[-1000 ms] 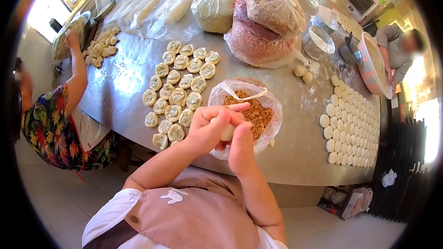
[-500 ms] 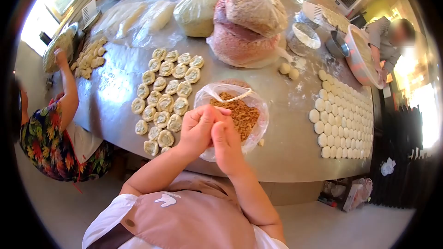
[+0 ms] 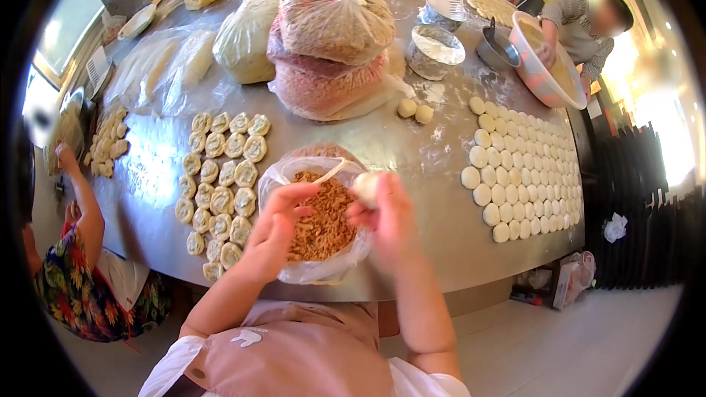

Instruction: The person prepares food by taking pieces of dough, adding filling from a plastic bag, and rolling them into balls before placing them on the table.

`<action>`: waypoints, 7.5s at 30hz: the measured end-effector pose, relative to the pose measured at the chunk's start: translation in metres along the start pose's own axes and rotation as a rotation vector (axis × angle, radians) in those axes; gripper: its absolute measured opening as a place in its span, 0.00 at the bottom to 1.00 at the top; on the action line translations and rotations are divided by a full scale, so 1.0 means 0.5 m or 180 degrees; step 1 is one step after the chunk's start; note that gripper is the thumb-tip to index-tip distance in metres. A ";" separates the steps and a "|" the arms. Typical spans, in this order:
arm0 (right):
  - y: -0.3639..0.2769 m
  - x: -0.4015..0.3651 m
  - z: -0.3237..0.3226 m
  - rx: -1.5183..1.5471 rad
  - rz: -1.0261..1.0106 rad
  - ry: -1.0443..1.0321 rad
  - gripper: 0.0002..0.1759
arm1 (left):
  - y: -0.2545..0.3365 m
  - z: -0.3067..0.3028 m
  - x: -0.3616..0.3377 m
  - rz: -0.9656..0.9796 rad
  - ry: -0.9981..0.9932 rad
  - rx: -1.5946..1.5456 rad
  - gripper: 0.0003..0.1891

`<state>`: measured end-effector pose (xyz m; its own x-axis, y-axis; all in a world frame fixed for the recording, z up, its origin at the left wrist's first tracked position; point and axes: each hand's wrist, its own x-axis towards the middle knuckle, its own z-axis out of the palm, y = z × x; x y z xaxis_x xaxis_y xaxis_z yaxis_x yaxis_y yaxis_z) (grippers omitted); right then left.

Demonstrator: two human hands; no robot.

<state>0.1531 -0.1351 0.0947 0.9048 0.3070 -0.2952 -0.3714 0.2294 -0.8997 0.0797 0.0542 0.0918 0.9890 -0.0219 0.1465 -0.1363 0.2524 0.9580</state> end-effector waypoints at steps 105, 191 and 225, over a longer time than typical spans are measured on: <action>0.034 -0.012 0.130 -0.3795 -0.1201 -0.0906 0.18 | -0.106 0.014 -0.022 -0.1829 0.1464 -0.2703 0.20; 0.155 -0.055 0.162 0.0107 -0.0956 -0.0059 0.41 | -0.080 0.029 -0.054 0.1020 0.0704 0.1573 0.21; 0.138 -0.098 0.189 -0.1001 -0.1341 -0.0023 0.27 | -0.041 0.025 -0.030 0.0793 0.1139 -0.0288 0.19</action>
<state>0.0634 -0.0472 0.0777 0.9603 0.2544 0.1142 0.1058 0.0462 -0.9933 0.0670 0.0373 0.0730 0.8866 0.3824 0.2602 -0.3830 0.2915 0.8766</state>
